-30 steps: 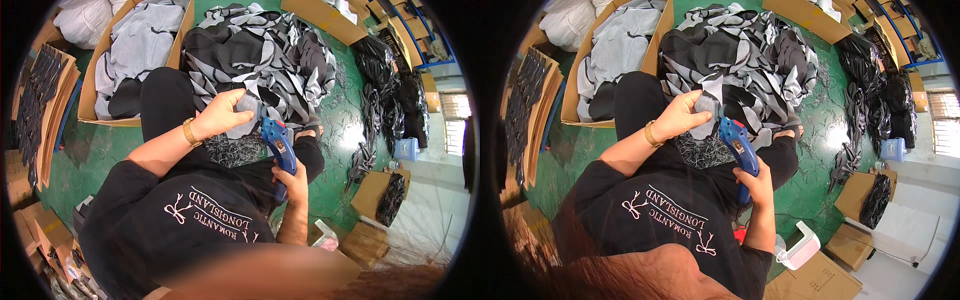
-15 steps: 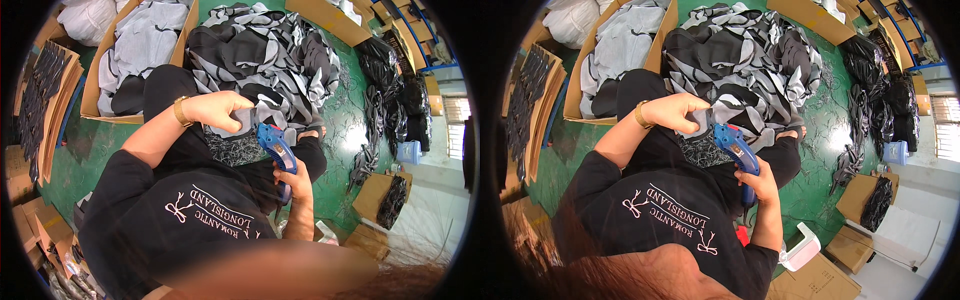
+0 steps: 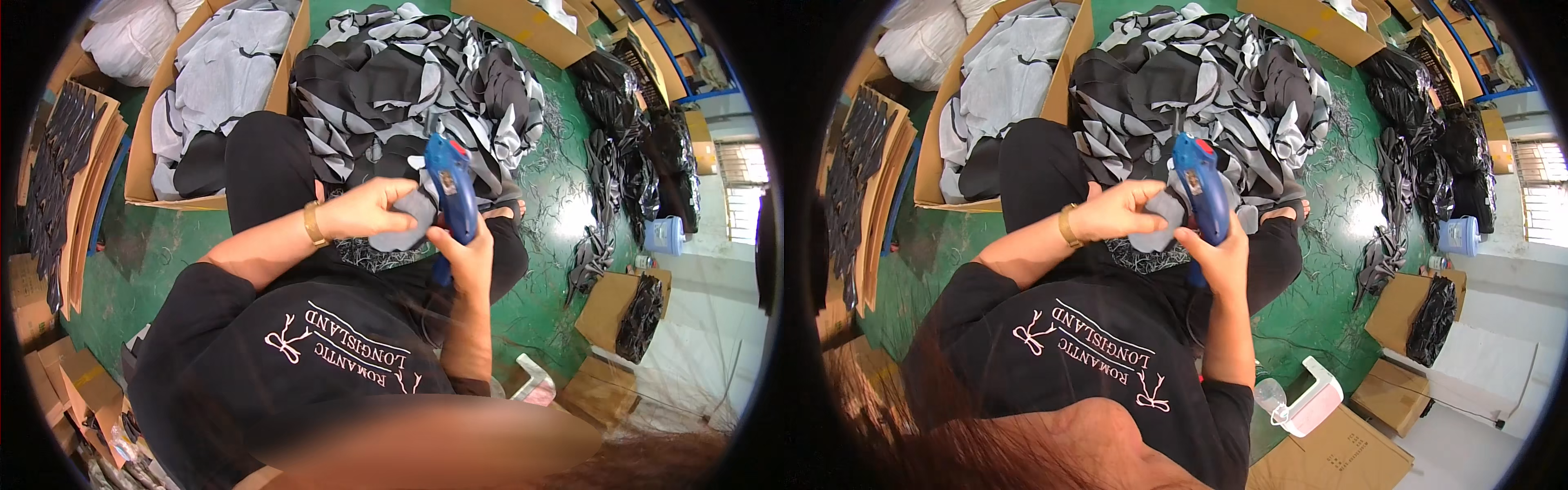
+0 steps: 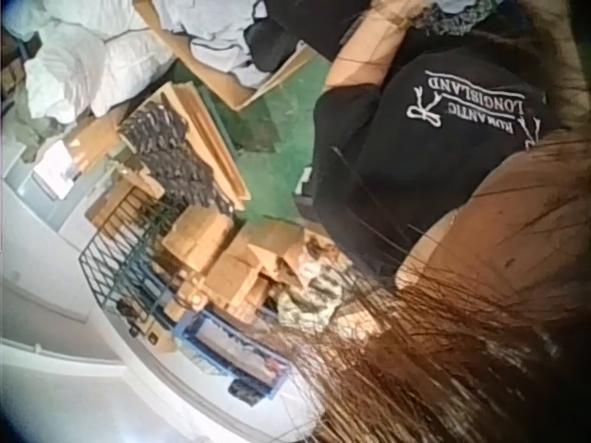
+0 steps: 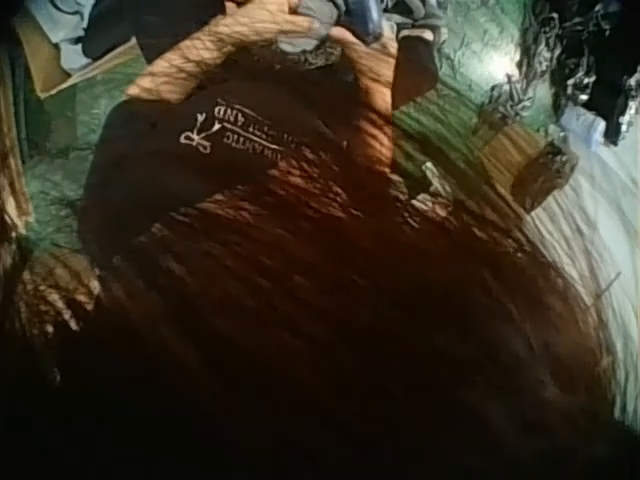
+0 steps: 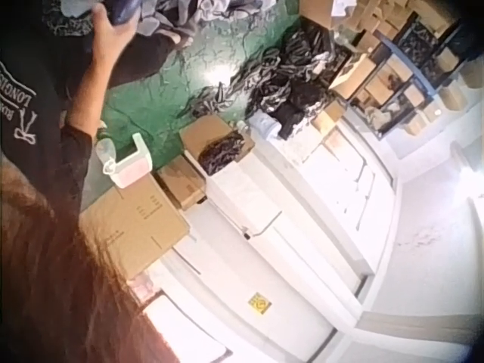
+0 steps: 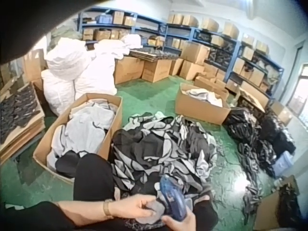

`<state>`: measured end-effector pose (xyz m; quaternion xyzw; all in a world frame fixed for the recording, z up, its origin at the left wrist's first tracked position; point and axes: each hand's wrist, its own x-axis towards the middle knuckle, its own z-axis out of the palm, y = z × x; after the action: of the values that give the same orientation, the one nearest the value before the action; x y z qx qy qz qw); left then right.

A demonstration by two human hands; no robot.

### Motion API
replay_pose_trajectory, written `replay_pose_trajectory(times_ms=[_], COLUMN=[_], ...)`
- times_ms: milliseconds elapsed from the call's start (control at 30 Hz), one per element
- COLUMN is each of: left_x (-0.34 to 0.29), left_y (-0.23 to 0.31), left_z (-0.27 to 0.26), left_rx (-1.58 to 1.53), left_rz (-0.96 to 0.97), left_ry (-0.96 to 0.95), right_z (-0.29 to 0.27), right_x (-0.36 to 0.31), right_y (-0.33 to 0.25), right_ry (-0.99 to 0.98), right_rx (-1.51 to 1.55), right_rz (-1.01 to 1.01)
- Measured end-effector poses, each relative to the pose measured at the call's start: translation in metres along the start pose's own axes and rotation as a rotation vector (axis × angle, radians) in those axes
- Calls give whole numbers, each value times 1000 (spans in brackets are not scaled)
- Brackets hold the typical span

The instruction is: Trimming the edges of fabric pieces using an electric rotary cutter.

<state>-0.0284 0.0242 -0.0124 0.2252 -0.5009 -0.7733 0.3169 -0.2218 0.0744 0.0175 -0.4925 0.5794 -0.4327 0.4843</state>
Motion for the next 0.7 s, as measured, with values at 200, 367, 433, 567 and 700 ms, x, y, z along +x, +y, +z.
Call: replay_pose_trajectory(times_ms=[200, 367, 433, 567, 700], left_x=[7, 18, 20, 19, 18], left_y=[-56, -49, -40, -22, -12], left_z=[-31, -23, -28, -29, -18], left_rx=[-602, -704, -744, -922, -1071], left_rz=[-429, -377, -198, 5, -27], left_ry=[95, 275, 289, 203, 53], right_z=[11, 12, 9, -2, -1], right_x=[0, -4, -5, -5, -5], right_y=[5, 12, 17, 15, 12], right_ry=[66, 57, 69, 129, 90], right_rx=[-153, -248, -293, -188, -129], right_rz=[-37, -90, -125, -29, 4])
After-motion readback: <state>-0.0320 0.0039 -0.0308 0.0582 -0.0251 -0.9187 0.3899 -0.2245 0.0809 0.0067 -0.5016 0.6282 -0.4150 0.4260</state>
